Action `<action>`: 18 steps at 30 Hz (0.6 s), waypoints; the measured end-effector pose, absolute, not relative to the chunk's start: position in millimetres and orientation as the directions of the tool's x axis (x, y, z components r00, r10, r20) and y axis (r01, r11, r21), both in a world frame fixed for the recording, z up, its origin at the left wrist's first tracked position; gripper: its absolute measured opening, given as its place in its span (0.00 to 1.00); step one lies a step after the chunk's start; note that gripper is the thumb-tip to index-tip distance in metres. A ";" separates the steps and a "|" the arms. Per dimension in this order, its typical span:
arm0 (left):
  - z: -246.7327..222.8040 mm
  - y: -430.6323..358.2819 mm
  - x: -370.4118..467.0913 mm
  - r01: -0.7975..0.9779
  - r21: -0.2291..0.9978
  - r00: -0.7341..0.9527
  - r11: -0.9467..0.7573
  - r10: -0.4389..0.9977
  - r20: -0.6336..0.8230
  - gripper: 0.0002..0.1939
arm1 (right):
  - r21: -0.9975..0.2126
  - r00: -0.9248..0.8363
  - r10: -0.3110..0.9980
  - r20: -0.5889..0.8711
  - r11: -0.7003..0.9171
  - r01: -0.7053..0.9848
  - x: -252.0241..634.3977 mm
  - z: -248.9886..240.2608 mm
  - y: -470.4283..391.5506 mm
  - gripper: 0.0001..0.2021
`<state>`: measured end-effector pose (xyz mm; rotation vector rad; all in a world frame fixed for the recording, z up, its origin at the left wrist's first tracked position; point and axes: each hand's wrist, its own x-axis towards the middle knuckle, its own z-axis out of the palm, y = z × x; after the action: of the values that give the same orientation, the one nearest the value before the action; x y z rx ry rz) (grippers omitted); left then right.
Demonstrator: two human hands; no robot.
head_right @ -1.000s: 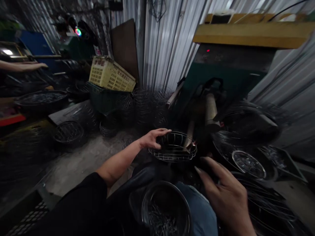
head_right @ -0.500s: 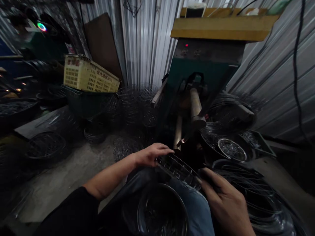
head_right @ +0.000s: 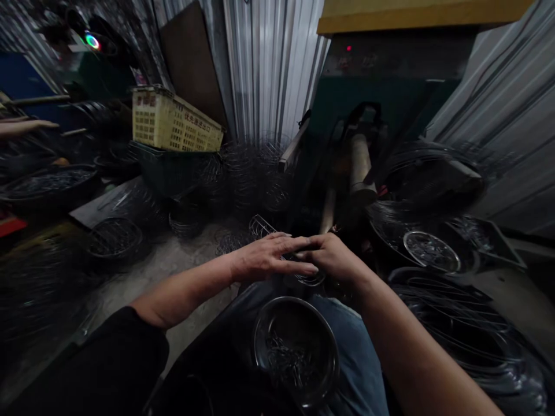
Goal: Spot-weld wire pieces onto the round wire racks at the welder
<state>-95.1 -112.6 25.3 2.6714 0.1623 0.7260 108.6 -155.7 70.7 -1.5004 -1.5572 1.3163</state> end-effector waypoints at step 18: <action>-95.0 -136.4 -44.2 -0.463 0.837 0.283 0.293 0.943 -0.174 0.56 | -0.949 0.263 0.929 -0.260 -0.297 0.110 150.1 28.3 -203.7 0.21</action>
<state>-44.2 -136.4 -95.0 0.7568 0.7737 1.0719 150.1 -203.7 28.3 -1.6354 -0.9766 1.1460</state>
